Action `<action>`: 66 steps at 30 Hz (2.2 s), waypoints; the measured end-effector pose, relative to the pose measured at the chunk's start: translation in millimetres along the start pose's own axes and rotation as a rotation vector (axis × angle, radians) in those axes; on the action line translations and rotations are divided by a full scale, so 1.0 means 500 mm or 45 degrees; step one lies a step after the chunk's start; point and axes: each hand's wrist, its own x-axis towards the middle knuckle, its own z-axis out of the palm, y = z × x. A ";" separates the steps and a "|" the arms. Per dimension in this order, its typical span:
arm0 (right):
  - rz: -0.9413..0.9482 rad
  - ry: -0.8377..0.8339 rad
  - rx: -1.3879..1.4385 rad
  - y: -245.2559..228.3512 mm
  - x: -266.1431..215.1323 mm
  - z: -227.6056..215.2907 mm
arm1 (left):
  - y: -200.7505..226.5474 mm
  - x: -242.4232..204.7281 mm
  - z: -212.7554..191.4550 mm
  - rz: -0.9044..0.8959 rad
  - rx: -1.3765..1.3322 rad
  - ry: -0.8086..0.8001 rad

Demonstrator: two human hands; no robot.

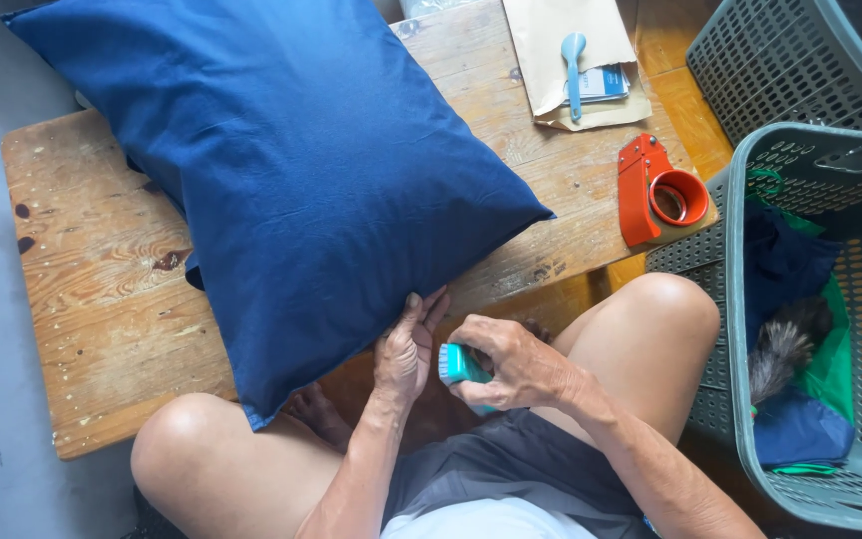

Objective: The person sits on the floor and uses a green brush to scrub the surface of a blue pillow placed on a wooden table. The person repeatedly brushes different areas of the pillow, occasionally adjusting its position.

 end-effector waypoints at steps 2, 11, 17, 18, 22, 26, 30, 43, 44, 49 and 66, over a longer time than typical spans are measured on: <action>-0.061 0.030 -0.028 0.013 0.007 0.023 | -0.001 -0.007 0.007 -0.021 -0.005 0.045; -0.266 0.544 -0.390 -0.010 0.098 0.064 | -0.038 0.026 -0.054 -0.021 -0.028 0.185; -0.248 0.749 -0.796 0.079 0.147 0.057 | -0.024 0.016 -0.026 0.019 -0.123 0.030; -0.131 0.924 -0.901 0.112 0.148 0.047 | -0.021 0.015 -0.022 0.031 -0.151 -0.005; 0.374 1.277 -0.478 0.204 0.099 -0.013 | -0.020 0.013 -0.024 0.057 -0.071 -0.044; 0.109 1.417 -0.162 0.100 0.101 -0.015 | -0.034 0.024 -0.033 0.054 -0.083 -0.001; -0.585 0.903 -0.482 -0.019 0.148 0.054 | -0.108 0.052 -0.144 0.015 -0.106 0.270; 0.087 1.275 -1.112 0.242 0.185 -0.059 | -0.029 0.008 -0.017 0.114 -0.020 0.034; 0.234 1.402 -0.798 0.273 0.166 -0.078 | -0.024 0.005 -0.016 0.105 0.007 0.042; 0.100 1.545 -0.390 0.130 0.166 -0.080 | -0.048 0.015 -0.037 0.134 -0.023 0.068; -0.254 1.145 -1.150 0.107 0.283 -0.022 | -0.062 0.025 -0.058 0.221 0.071 0.044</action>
